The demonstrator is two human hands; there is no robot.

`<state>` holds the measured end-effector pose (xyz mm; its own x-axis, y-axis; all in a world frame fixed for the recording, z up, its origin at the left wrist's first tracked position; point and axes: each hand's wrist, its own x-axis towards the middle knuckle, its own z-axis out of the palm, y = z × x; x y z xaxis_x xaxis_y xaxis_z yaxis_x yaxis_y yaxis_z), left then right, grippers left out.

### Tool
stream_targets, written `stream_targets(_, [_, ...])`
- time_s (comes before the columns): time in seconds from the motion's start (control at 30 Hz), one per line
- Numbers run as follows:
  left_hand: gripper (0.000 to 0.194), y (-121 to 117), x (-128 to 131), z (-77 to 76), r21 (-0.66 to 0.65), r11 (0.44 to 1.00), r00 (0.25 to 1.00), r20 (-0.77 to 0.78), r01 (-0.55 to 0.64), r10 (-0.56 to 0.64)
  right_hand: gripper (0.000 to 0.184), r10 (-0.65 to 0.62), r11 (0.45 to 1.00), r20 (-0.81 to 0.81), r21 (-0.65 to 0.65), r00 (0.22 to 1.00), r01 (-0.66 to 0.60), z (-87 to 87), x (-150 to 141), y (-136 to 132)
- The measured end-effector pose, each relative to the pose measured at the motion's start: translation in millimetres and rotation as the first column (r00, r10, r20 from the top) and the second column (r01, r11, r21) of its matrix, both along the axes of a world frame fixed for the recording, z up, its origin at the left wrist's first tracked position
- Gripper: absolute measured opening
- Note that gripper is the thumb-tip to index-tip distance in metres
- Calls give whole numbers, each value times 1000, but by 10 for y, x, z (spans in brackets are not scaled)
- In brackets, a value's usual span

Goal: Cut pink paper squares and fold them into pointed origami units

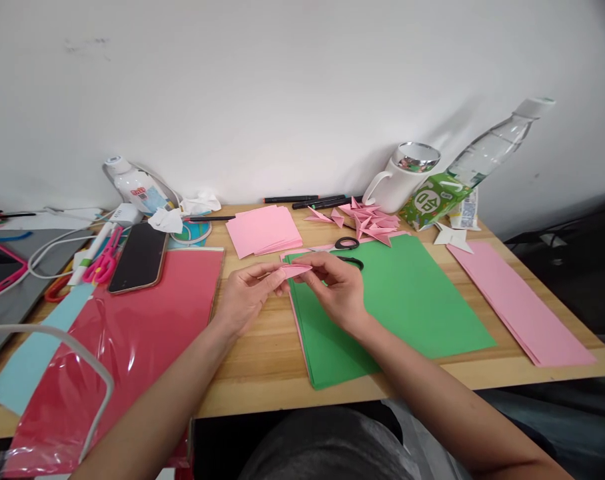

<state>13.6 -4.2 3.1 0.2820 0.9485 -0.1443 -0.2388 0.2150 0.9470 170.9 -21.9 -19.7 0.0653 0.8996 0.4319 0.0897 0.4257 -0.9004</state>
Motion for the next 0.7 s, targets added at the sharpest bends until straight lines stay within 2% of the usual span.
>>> stream_targets(0.13, [22,5,4,-6,-50,999,998,56,10,-7,12,-86,989,193,133,977,60,32,17,-5])
stream_targets(0.23, [21,10,-1,-8,-93,996,996,86,-1,9,16,-150,961,298,267,943,69,45,17,-3])
stream_targets(0.47, [23,20,-9,-41,-128,991,992,115,-34,49,20,-267,899,357,427,895,99,-5,21,0])
stream_targets(0.57, [24,30,-14,-65,-122,992,992,116,-36,50,19,-231,916,323,391,918,93,-3,21,-13])
stream_targets(0.7, [28,37,-22,-73,-84,996,992,116,-34,43,18,-127,965,243,254,962,63,17,7,-35])
